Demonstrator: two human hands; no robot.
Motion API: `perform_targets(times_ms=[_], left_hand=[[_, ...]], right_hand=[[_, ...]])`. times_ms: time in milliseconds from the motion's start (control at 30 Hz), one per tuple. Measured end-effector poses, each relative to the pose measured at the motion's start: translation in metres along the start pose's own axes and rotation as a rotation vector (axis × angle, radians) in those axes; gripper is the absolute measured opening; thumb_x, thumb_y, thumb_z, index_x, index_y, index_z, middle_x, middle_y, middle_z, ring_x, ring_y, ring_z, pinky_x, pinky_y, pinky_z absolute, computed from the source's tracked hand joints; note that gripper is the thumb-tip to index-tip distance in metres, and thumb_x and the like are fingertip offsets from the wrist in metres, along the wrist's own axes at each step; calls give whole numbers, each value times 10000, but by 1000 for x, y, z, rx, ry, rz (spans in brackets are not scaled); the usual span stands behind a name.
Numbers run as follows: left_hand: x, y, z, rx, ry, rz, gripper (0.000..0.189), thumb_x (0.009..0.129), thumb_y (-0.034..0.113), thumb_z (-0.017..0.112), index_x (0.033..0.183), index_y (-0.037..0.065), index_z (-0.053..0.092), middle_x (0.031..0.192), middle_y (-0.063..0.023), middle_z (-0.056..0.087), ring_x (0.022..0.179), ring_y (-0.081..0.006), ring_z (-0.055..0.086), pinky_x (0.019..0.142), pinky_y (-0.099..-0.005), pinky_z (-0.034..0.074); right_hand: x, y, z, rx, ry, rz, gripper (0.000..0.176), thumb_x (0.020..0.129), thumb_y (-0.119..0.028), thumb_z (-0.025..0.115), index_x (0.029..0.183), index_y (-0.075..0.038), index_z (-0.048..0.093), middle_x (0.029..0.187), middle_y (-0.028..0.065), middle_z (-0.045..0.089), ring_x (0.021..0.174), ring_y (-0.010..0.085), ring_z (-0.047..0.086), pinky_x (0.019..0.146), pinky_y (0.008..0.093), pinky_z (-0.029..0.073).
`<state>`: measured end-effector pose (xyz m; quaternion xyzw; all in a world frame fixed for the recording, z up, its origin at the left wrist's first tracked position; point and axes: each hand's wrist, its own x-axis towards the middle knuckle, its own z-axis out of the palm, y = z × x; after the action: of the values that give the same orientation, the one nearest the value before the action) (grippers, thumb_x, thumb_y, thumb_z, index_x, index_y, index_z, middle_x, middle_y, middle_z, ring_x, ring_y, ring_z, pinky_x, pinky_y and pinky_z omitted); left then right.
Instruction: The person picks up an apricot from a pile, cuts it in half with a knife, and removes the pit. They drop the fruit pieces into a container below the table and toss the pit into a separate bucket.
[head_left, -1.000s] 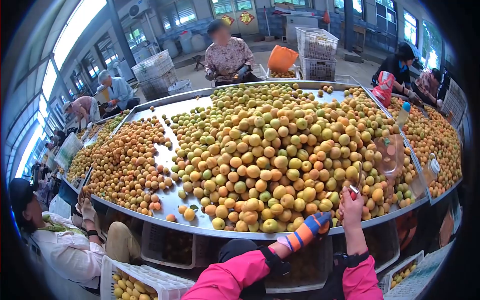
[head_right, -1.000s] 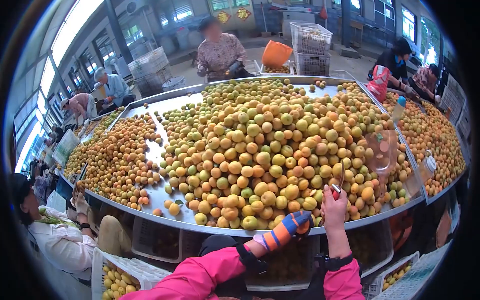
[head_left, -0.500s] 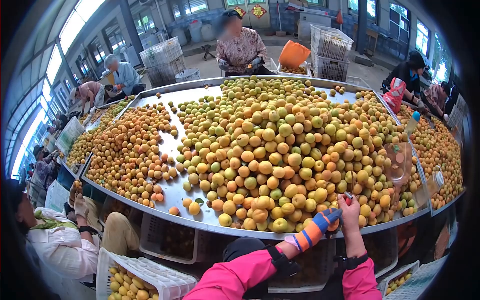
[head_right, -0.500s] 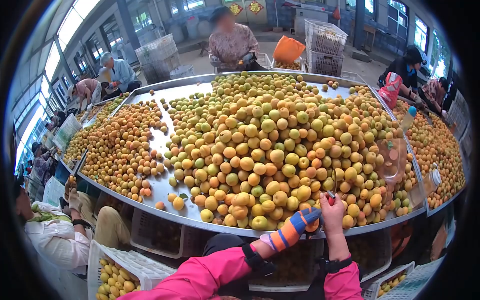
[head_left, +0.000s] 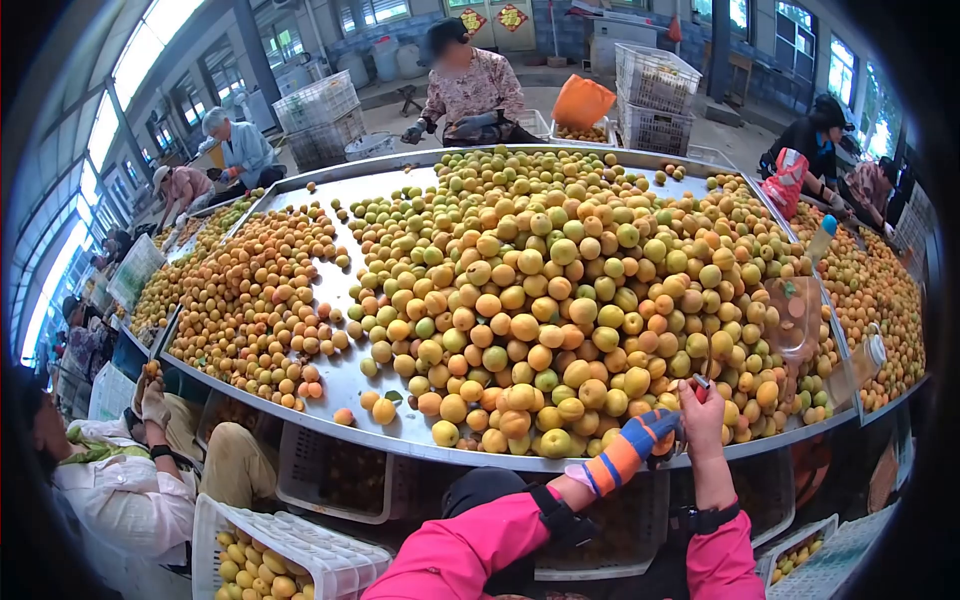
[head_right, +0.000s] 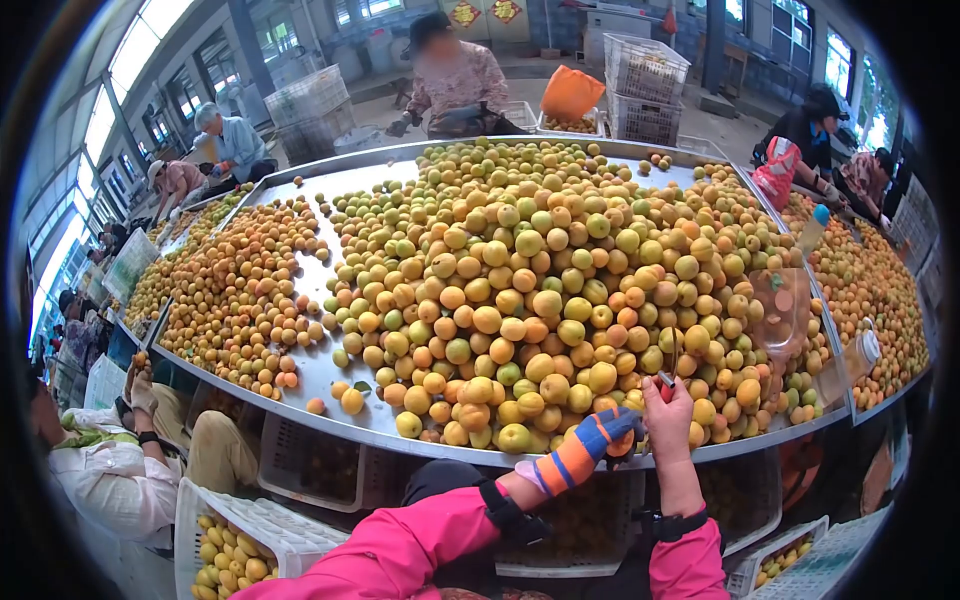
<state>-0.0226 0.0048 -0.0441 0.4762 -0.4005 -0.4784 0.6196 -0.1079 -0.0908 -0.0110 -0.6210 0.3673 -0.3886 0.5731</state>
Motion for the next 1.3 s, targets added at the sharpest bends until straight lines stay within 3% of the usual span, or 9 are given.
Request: perform_targets(times_ms=[133, 200, 233, 300, 333, 667, 867, 1000, 1300], left_hand=[[-5, 13, 7, -206, 67, -155, 330, 898, 329, 453, 712, 74, 551, 589, 1, 489, 550, -58, 433, 513, -225, 359], [-8, 18, 0, 98, -94, 40, 365, 893, 320, 447, 629, 73, 500, 545, -3, 462, 504, -73, 427, 456, -250, 352], [-8, -2, 2, 430, -63, 372, 397, 892, 336, 431, 607, 68, 491, 511, -4, 432, 484, -84, 425, 438, -262, 349], [-25, 13, 11, -51, -111, -254, 405, 907, 372, 407, 665, 70, 525, 529, 7, 448, 468, -80, 417, 435, -241, 345], [-29, -7, 16, -102, -81, -254, 413, 922, 378, 383, 708, 63, 543, 532, -2, 461, 474, -81, 440, 446, -221, 360], [-113, -68, 36, -991, 59, -521, 573, 893, 519, 333, 1001, 2, 555, 845, -136, 596, 719, -228, 556, 661, -344, 445], [-142, -80, 33, -838, 353, -520, 335, 886, 364, 483, 1019, 61, 541, 835, -100, 600, 752, -229, 569, 639, -346, 471], [-157, -109, 12, -927, 437, -673, 378, 853, 476, 485, 888, 113, 585, 699, -83, 605, 567, -222, 547, 524, -345, 452], [-190, -145, -22, -990, 722, -844, 404, 838, 489, 504, 905, 92, 536, 770, -109, 576, 639, -263, 526, 591, -430, 468]], right_hand=[[2, -3, -8, 47, -12, 52, 134, 834, -146, 605, 802, -61, 506, 591, -47, 434, 457, 8, 371, 393, 177, 260], [10, 6, -16, -13, 26, -34, 127, 830, -133, 597, 838, -22, 537, 602, -27, 457, 510, 34, 411, 440, 206, 315], [13, 13, -19, -51, 56, -129, 143, 827, -128, 598, 852, 2, 545, 610, -22, 472, 547, 52, 419, 476, 230, 341], [14, 10, -28, -98, 29, -167, 124, 831, -135, 596, 830, -29, 531, 581, -28, 457, 488, 68, 432, 444, 224, 340], [9, -6, -26, 152, 37, 67, 116, 834, -135, 594, 795, -66, 509, 546, -50, 413, 404, 44, 381, 370, 207, 283], [8, -16, -52, 306, 73, -45, 135, 830, -163, 614, 807, -63, 525, 578, -44, 454, 385, 17, 360, 332, 182, 262], [-2, -24, -63, 291, 120, -64, 144, 822, -172, 618, 773, -74, 525, 574, -50, 426, 389, 18, 343, 329, 184, 261], [-1, -27, -69, 271, 135, -91, 143, 828, -167, 605, 776, -73, 509, 548, -51, 404, 372, 26, 334, 317, 193, 257], [0, -17, -74, 289, 159, -88, 162, 835, -182, 600, 777, -67, 502, 545, -45, 407, 366, 39, 351, 304, 198, 274]])
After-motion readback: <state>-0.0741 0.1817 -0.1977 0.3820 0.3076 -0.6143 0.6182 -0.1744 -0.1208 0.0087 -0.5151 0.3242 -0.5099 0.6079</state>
